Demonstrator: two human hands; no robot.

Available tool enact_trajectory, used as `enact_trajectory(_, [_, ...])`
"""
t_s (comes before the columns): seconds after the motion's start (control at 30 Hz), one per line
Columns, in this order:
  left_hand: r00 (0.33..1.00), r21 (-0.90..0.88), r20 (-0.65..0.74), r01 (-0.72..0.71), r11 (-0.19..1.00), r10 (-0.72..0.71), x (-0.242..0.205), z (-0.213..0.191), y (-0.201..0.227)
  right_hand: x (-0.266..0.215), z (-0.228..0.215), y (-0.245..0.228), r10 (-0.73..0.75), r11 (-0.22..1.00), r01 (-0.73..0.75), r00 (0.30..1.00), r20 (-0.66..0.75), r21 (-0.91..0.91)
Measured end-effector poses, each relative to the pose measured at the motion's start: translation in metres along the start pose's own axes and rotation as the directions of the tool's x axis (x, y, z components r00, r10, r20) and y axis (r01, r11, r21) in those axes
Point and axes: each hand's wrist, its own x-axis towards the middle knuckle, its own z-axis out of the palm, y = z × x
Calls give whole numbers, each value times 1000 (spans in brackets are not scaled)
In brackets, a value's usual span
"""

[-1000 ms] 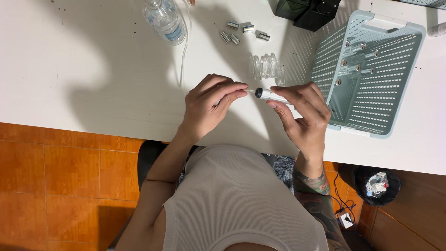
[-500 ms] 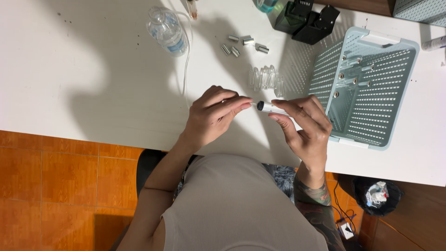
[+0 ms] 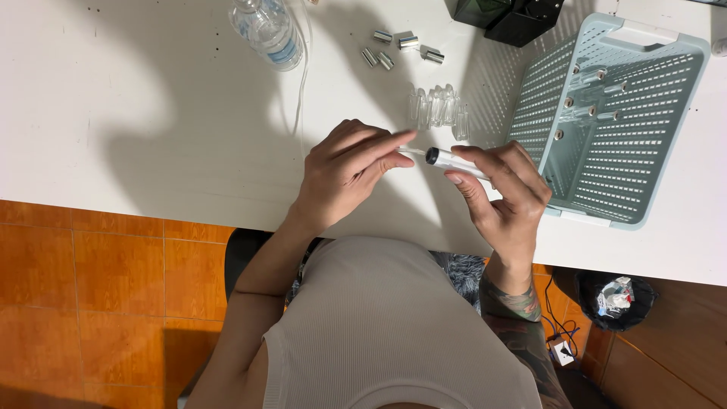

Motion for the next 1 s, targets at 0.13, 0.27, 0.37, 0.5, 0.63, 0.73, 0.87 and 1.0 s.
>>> enact_trajectory(0.13, [999,21,-20,-35,999,36,3,-3,1,0,0,2,-5,1000,5,1000,-4,30])
enact_trajectory(0.27, [996,36,-11,-84,996,85,3,-3,-2,2,0,0,-7,999,7,1000,-6,34])
enact_trajectory(0.37, [991,-39,-15,-130,991,130,7,-2,0,1,-1,1,-12,1000,12,1000,0,22])
enact_trajectory(0.5, [989,-8,14,-149,989,149,10,-1,-2,-1,-3,6,-28,999,27,1000,9,37])
enact_trajectory(0.63, [995,-96,41,-86,992,90,9,-3,0,-1,-1,4,-10,998,8,1000,18,63])
enact_trajectory(0.73, [996,-102,56,-67,993,73,11,-3,1,-3,0,7,-7,998,6,1000,10,55])
enact_trajectory(0.87, [997,-134,60,-44,990,53,13,-2,2,-4,-1,9,17,994,-18,1000,11,107])
enact_trajectory(1.0, [997,-146,73,-19,989,30,11,-3,2,-5,0,10,23,993,-26,999,25,118])
